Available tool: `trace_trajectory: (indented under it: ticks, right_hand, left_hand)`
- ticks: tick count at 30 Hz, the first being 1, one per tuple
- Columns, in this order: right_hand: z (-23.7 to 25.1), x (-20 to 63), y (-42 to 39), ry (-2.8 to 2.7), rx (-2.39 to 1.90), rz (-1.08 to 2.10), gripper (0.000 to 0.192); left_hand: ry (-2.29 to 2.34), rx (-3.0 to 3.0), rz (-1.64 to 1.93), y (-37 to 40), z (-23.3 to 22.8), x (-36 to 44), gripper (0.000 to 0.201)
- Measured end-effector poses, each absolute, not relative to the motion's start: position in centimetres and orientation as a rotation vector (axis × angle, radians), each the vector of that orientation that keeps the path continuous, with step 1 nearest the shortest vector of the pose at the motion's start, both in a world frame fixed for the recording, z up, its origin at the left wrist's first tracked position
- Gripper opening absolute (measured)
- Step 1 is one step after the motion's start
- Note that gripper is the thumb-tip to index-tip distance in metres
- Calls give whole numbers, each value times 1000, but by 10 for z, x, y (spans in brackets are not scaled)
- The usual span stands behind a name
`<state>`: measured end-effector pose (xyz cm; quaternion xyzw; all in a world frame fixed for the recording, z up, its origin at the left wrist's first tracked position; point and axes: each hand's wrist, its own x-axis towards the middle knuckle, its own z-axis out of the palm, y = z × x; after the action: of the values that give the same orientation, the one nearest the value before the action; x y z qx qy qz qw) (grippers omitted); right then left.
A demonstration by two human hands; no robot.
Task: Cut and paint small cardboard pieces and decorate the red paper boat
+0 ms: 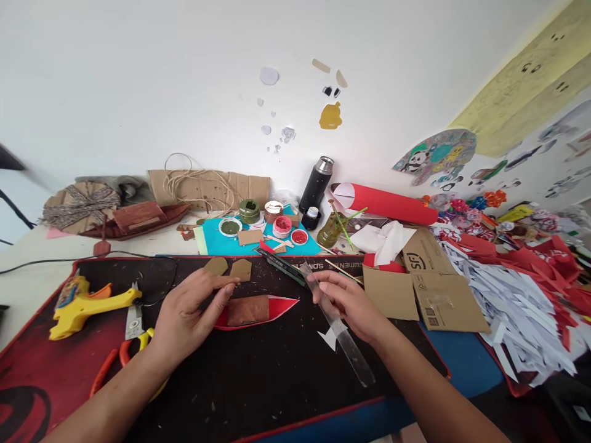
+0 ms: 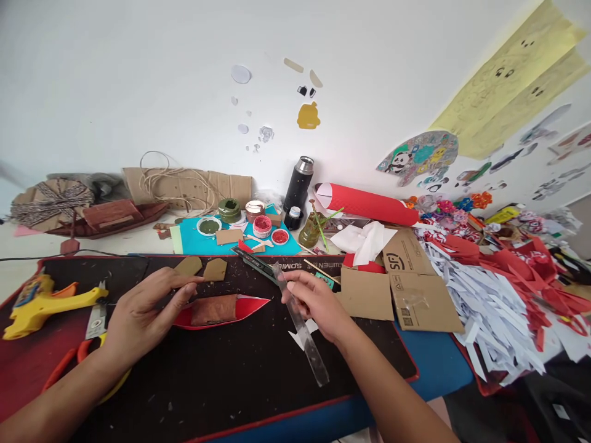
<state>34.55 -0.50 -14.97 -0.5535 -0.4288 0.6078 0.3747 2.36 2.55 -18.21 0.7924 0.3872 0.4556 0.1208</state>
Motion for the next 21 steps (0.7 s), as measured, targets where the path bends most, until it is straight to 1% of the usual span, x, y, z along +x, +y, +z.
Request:
trace_trajectory:
  ticks: [3, 6, 8, 11, 15, 21]
  right_hand:
    - [-150, 344, -14, -984, -1382, 1669, 40]
    - [-155, 342, -21, -981, -1361, 1757, 41]
    - [-159, 339, -26, -1089, -1372, 1803, 39]
    - [-162, 332, -32, -1401, -1437, 1819, 29]
    - [-154, 318, -36, -1810, -1488, 1690, 18]
    - [-143, 291, -32, -2375, -1361, 1243, 12]
  left_hand:
    - [1136, 2309, 1312, 25, -183, 23, 13]
    - [1146, 2306, 1302, 26, -184, 23, 13]
    - [1147, 2309, 1302, 26, -184, 23, 13]
    - [1150, 2313, 1315, 26, -183, 24, 13]
    - [1175, 2299, 1359, 24, -178, 24, 13]
    - [1296, 2206, 1442, 21, -176, 22, 13]
